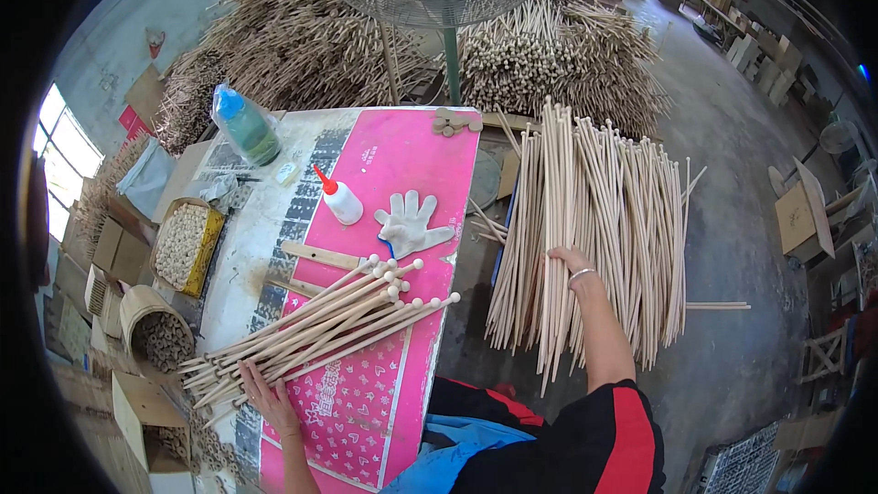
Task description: Assembling long wooden rods with small circular wooden pieces using glue in a workshop.
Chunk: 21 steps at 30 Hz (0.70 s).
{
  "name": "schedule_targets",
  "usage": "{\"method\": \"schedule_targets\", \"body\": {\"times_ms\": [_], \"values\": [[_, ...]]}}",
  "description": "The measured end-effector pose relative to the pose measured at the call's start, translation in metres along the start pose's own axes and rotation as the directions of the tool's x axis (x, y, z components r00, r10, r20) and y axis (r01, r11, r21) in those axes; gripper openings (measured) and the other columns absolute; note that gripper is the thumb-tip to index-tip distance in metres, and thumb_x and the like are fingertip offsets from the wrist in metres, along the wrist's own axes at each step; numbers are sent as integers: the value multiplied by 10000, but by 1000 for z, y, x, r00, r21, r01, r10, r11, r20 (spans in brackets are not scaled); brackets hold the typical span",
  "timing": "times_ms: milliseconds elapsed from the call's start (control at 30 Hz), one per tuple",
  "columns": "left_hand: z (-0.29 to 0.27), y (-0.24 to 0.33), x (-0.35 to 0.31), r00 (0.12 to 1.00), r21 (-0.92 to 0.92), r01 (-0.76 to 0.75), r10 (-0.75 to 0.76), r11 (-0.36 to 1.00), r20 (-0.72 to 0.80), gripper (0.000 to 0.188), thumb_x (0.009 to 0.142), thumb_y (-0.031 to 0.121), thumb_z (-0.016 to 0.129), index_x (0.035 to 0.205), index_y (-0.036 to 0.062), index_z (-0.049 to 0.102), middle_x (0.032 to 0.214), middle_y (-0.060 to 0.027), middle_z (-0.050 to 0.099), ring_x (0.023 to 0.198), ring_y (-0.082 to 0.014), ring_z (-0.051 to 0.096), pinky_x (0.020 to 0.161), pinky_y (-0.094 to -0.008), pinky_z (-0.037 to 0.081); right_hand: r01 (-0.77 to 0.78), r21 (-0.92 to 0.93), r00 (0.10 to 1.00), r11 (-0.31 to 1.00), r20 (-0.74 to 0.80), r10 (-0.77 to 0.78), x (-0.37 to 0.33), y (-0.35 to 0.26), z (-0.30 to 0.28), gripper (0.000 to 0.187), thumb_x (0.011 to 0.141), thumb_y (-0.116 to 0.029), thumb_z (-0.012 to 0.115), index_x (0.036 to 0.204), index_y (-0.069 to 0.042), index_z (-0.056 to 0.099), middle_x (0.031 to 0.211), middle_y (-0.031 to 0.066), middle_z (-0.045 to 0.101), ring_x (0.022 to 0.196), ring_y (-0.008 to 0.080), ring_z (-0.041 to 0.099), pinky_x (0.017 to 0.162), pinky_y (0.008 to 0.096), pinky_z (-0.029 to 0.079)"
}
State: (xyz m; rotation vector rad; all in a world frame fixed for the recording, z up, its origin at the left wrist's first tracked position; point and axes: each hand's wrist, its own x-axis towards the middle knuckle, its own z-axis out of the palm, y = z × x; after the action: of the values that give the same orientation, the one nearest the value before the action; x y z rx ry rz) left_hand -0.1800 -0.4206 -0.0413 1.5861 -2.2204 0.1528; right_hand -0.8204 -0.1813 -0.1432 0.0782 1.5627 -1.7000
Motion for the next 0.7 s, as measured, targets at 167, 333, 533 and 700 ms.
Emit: {"method": "schedule_targets", "body": {"times_ms": [167,333,533,700], "values": [[-20,43,18,987,-201,-94,65,975,-150,730,1018,487,473,1570,52,275,1628,-172,258,1500,-350,243,1225,-493,145,175,121,983,977,30,-180,-65,-19,13,459,783,-51,712,1187,53,520,926,151,689,826,252,692,702,404,611],[-76,216,59,909,-817,-158,404,554,98,866,851,133,756,1561,23,273,1572,-187,370,1464,-314,340,1188,-415,281,331,310,919,891,107,-379,-155,-51,84,524,790,-14,690,1275,0,494,979,92,622,809,180,625,736,306,549],[-113,344,72,506,-947,-17,820,320,268,1006,808,428,799,1516,-38,259,1498,-298,406,1270,-363,553,1016,-394,453,261,506,805,822,356,-475,-238,-10,160,548,826,-10,633,1346,-30,463,1172,103,597,1035,225,607,922,359,520],[-151,364,57,582,-966,-34,791,255,188,1160,633,305,847,1537,-9,192,996,-279,675,927,-417,675,805,-461,526,484,381,653,788,442,-615,-270,10,144,651,886,-44,627,1483,-30,367,1451,87,478,1302,240,510,1081,406,439]]}}
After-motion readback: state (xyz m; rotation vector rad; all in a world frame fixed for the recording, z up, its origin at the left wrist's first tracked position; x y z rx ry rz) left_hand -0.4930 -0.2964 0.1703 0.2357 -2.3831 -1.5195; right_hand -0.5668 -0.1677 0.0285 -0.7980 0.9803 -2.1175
